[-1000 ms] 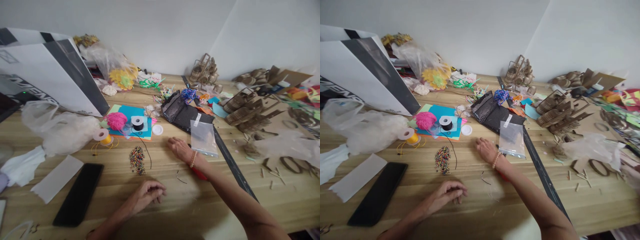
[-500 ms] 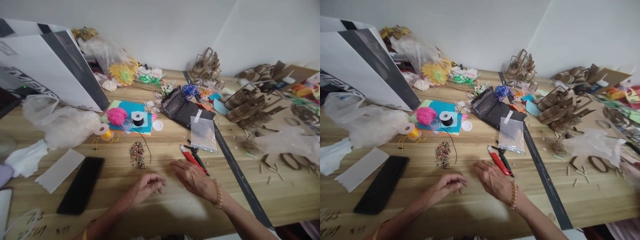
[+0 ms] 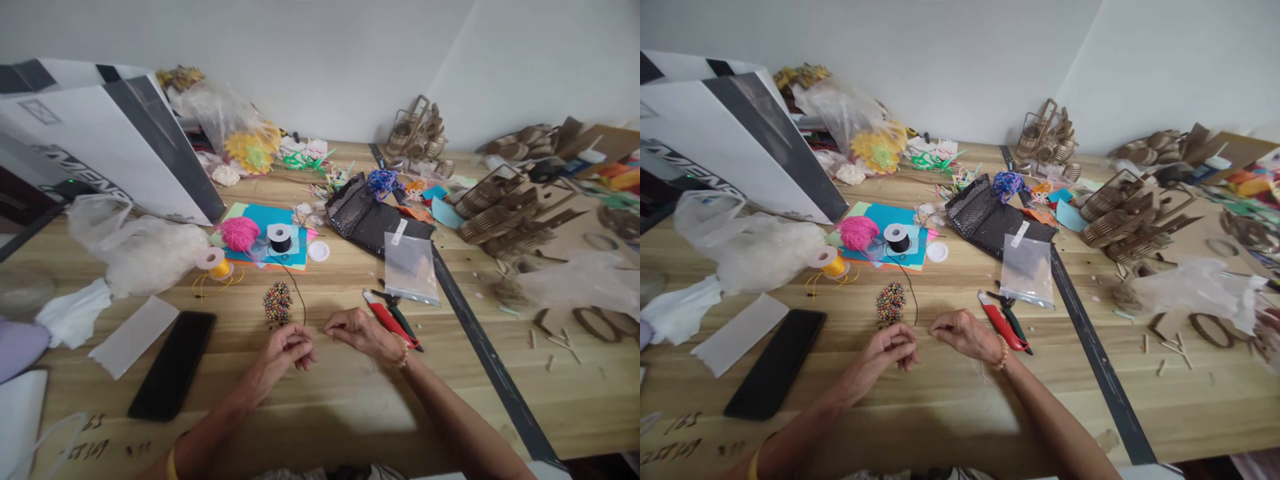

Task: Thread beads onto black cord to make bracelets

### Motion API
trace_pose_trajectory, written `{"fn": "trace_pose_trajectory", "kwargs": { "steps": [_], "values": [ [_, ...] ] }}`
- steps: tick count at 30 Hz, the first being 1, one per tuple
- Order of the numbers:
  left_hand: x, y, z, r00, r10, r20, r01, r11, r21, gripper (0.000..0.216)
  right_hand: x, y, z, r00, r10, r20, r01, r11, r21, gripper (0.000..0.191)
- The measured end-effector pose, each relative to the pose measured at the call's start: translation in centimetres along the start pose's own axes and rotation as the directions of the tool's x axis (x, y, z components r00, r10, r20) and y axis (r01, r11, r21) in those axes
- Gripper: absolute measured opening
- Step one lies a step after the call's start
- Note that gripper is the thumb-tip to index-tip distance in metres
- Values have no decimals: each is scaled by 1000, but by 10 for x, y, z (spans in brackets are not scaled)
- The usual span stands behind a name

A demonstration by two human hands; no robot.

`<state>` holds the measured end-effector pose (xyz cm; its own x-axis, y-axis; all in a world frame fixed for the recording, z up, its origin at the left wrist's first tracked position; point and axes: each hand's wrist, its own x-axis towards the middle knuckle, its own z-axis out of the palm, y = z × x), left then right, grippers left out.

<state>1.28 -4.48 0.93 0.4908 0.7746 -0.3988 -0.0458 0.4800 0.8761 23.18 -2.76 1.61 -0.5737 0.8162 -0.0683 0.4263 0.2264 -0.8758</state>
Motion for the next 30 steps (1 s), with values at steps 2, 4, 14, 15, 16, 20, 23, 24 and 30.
{"fn": "trace_pose_trajectory", "kwargs": {
  "steps": [2, 4, 14, 15, 16, 20, 23, 24, 30],
  "values": [
    [0, 1, -2, 1000, -25, 13, 24, 999, 26, 39, -1, -5, -3, 1000, 15, -14, -16, 1000, -22, 26],
    [1, 1, -4, 997, -65, 43, 62, 995, 78, 39, 0, -9, -5, 999, 26, -37, -27, 999, -34, 26],
    [0, -2, -10, 991, -132, -8, 131, 972, 197, 40, 0, -12, -12, 985, 93, -142, -105, 992, -76, 29],
    [-1, -2, -11, 991, -129, -17, 130, 969, 211, 40, 0, -13, -13, 986, 96, -137, -108, 991, -84, 29],
    [-1, -3, -12, 992, -121, -27, 124, 966, 228, 40, 0, -13, -13, 987, 94, -129, -106, 990, -93, 28],
    [-1, -4, -17, 997, -40, -60, 59, 936, 347, 33, -1, -11, -15, 996, 25, -86, -40, 983, -180, 22],
    [0, -4, -18, 998, 30, -57, 0, 884, 468, 25, -3, -10, -11, 984, -16, -178, -42, 949, -314, 33],
    [1, -4, -18, 997, 46, -55, -12, 863, 506, 22, -3, -12, -7, 977, -36, -210, -38, 940, -339, 41],
    [8, -2, -16, 985, 162, -60, -68, 681, 729, 16, 5, -25, 27, 977, -208, -40, 192, 949, -249, 40]
  ]
}}
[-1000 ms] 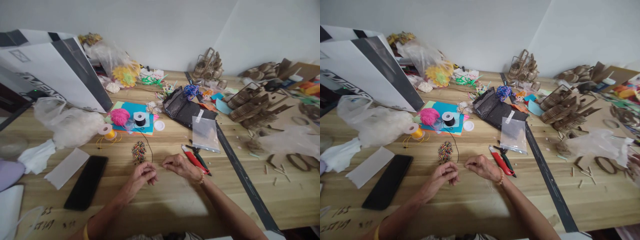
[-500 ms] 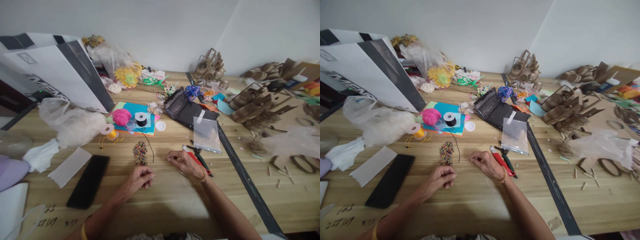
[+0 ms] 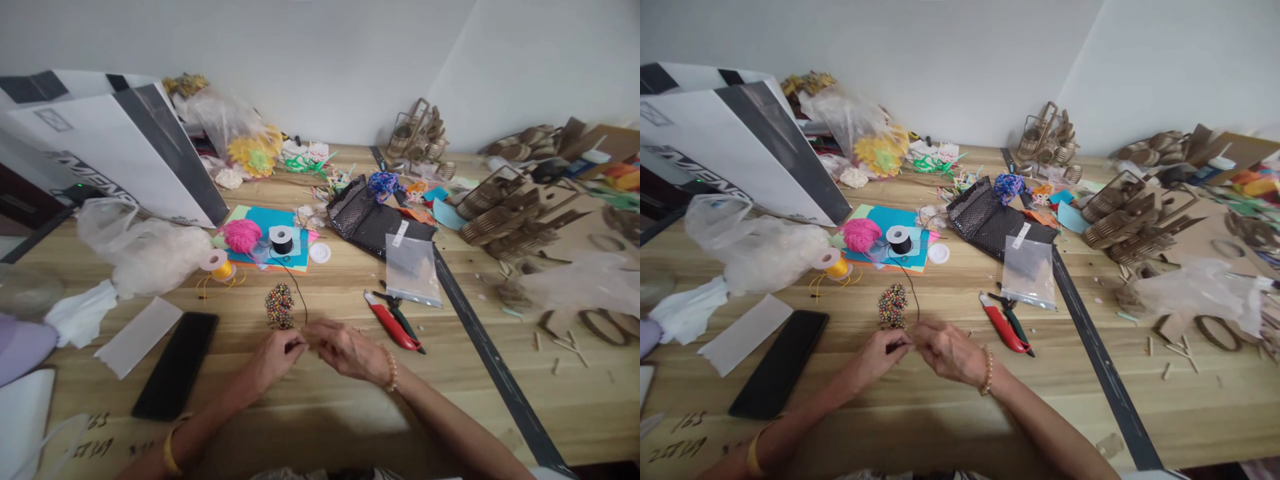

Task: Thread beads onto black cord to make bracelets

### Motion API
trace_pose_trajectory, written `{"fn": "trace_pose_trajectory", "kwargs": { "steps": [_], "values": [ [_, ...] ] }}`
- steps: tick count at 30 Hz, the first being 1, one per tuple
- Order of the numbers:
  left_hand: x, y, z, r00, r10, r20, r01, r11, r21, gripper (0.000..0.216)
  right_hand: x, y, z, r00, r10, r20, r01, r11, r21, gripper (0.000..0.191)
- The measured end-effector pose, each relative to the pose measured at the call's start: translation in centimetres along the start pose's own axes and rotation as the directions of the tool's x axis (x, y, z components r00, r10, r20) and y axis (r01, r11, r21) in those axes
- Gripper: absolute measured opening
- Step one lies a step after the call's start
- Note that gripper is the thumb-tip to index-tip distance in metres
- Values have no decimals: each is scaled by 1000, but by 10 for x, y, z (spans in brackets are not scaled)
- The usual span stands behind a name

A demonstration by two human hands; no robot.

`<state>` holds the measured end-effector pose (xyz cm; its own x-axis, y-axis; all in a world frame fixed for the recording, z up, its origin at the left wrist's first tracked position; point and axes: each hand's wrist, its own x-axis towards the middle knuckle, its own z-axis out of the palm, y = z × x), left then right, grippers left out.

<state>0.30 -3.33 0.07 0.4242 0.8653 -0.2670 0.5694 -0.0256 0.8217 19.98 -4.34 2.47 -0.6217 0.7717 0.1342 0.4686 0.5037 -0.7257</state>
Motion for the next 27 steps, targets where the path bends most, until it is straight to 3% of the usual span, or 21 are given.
{"fn": "trace_pose_trajectory", "kwargs": {
  "steps": [4, 8, 16, 22, 27],
  "values": [
    [2, -2, -2, 998, 31, -51, -29, 998, 48, 16, 11, -1, 11, 995, 93, 37, -93, 995, 18, 20],
    [2, -4, -7, 991, 46, -126, -45, 999, 9, 15, 20, 4, 10, 993, 114, 11, -115, 992, 54, 12],
    [2, -9, -16, 977, 34, -210, -43, 998, -39, 11, 32, 13, 16, 978, 196, -68, -176, 958, 228, 10],
    [4, -3, -22, 980, 5, -198, -29, 992, -120, 15, 35, 17, 24, 941, 329, -77, -277, 882, 380, 11],
    [8, -1, -24, 982, -32, -186, -5, 981, -192, 21, 35, 23, 28, 922, 378, -89, -290, 822, 490, 19]
  ]
}}
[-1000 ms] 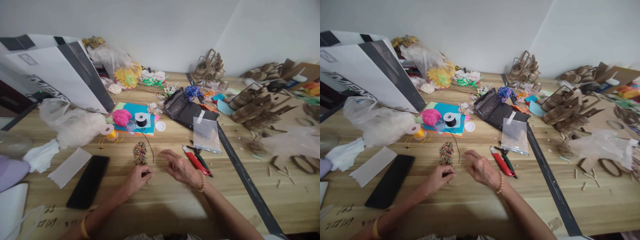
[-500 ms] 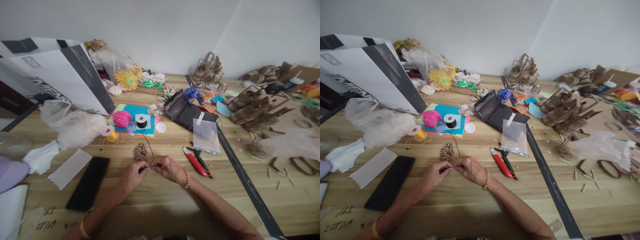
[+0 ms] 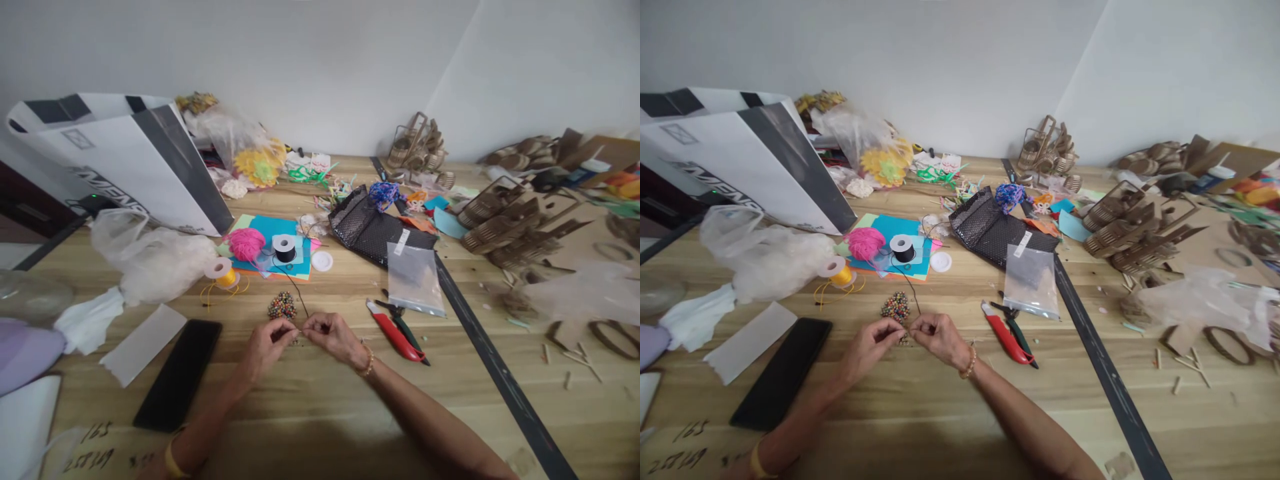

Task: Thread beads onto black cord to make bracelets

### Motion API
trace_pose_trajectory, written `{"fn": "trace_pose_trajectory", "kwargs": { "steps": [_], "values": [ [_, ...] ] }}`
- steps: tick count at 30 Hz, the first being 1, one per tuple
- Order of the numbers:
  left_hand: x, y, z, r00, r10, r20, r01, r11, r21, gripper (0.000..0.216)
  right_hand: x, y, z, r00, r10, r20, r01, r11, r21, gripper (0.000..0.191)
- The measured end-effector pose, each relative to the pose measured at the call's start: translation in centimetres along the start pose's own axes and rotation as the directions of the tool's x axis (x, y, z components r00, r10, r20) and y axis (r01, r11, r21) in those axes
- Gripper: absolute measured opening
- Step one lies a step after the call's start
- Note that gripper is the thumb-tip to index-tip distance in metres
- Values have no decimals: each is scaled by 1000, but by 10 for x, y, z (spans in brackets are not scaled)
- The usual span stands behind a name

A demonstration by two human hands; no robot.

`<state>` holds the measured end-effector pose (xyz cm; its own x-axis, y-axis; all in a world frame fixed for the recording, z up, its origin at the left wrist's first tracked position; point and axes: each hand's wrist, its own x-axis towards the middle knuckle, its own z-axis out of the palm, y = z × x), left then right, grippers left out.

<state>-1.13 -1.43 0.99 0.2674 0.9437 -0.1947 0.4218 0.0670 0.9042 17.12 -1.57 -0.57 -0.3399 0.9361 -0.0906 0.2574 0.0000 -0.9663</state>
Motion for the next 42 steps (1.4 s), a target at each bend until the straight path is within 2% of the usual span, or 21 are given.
{"fn": "trace_pose_trajectory", "kwargs": {
  "steps": [6, 9, 13, 16, 21, 24, 26, 28, 31, 34, 36, 42],
  "values": [
    [2, -6, 7, 1000, -4, -21, 1, 989, -150, 26, 0, 6, 4, 1000, -5, -25, 6, 999, 47, 26],
    [2, -8, 10, 1000, -5, -22, 1, 984, -179, 29, -1, 7, 6, 998, -23, -51, 24, 1000, 15, 27],
    [1, -9, 11, 999, 32, -29, -35, 992, -121, 26, -4, 5, 7, 993, -69, -91, 60, 993, -106, 24],
    [-1, -9, 10, 995, 89, -45, -90, 995, -35, 24, -6, 2, 7, 991, -113, -71, 98, 977, -188, 22],
    [-4, -9, 8, 990, 123, -64, -121, 992, 28, 24, -8, -1, 10, 952, -306, -18, 287, 910, -298, 17],
    [-5, -8, 7, 990, 129, -63, -128, 992, 22, 23, -10, -1, 10, 925, -372, -75, 333, 890, -312, 15],
    [-5, -7, 6, 989, 139, -59, -138, 990, 19, 22, -11, -2, 10, 927, -348, -144, 304, 917, -259, 22],
    [-5, -8, 7, 988, 147, -56, -147, 989, 19, 21, -13, -3, 9, 953, -251, -170, 225, 961, -161, 25],
    [-6, -10, 7, 984, 169, -60, -167, 985, 38, 19, -14, -6, 9, 992, -92, -92, 91, 996, -11, 25],
    [-6, -12, 7, 977, 203, -70, -197, 977, 82, 18, -11, -5, 13, 999, -38, 6, 37, 988, 148, 29],
    [-6, -13, 7, 972, 223, -77, -214, 970, 115, 18, -8, -2, 16, 1000, -12, 26, 5, 972, 235, 33],
    [-6, -12, 7, 963, 254, -93, -234, 955, 183, 19, -3, 4, 16, 999, 47, 3, -46, 967, 252, 37]
  ]
}}
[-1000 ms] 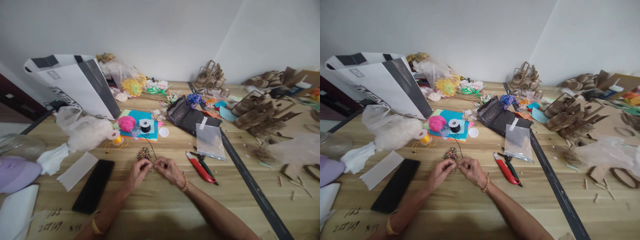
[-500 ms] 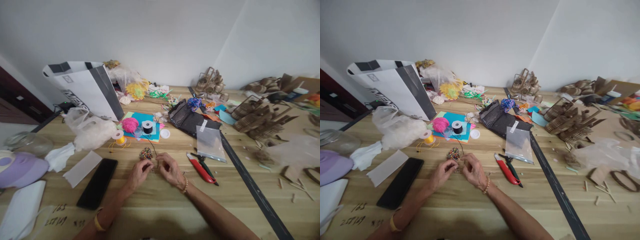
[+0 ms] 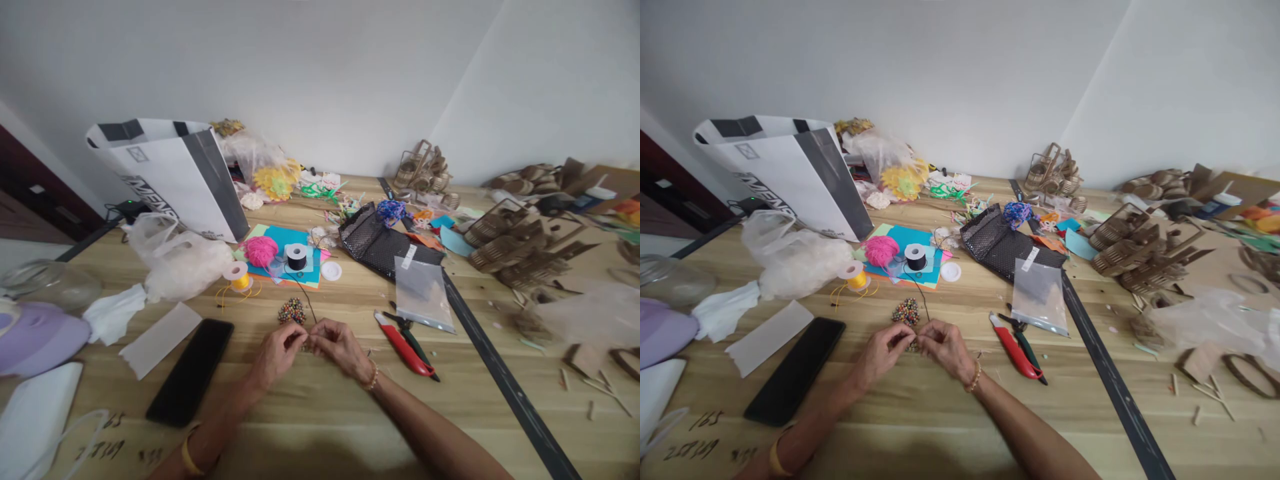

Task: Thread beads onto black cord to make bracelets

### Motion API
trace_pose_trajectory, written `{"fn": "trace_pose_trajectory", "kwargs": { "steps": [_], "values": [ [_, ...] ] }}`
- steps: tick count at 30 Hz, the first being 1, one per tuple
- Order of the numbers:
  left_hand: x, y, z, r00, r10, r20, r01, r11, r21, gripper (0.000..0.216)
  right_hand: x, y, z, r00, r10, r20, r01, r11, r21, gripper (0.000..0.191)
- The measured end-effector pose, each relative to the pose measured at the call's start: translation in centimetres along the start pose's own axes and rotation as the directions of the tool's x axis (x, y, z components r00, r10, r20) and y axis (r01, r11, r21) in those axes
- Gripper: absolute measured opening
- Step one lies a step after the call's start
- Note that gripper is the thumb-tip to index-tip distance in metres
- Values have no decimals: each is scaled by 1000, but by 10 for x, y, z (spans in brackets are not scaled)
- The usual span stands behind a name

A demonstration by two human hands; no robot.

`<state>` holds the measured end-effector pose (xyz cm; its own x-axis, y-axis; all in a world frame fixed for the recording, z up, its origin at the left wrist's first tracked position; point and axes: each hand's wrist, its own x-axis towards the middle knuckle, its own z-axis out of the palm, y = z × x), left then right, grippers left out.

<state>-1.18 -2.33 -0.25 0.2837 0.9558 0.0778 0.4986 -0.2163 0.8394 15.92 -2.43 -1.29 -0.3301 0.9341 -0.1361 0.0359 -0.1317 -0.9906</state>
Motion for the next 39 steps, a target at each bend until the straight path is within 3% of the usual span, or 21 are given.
{"fn": "trace_pose_trajectory", "kwargs": {
  "steps": [6, 12, 16, 22, 28, 30, 34, 39],
  "values": [
    [1, -3, 3, 999, 35, -17, -35, 999, -12, 18, -2, -2, -3, 998, -53, -39, 50, 996, -80, 32],
    [1, -7, 5, 991, 113, -66, -113, 994, -4, 19, 0, -5, -3, 998, 14, 55, -20, 993, 115, 38],
    [1, -7, 3, 989, 128, -75, -128, 992, 3, 18, 2, -6, -4, 998, -2, 68, -6, 993, 120, 38],
    [2, -7, 2, 991, 112, -75, -112, 994, 3, 18, 2, -4, -4, 999, -12, 41, 8, 996, 92, 38],
    [5, -11, 0, 995, 20, -98, -23, 999, -26, 13, 1, 5, -3, 999, -16, -40, 16, 1000, 10, 34],
    [6, -12, -2, 996, 42, -75, -41, 999, 6, 10, 0, 8, -3, 997, -58, -58, 55, 997, -56, 30],
    [3, -11, -3, 982, 173, 76, -184, 968, 172, 10, -1, 12, -3, 986, -150, -67, 135, 972, -193, 24],
    [-3, -11, 3, 958, 236, 162, -281, 883, 376, 10, 0, 14, -3, 987, -139, -78, 125, 978, -168, 21]
  ]
}}
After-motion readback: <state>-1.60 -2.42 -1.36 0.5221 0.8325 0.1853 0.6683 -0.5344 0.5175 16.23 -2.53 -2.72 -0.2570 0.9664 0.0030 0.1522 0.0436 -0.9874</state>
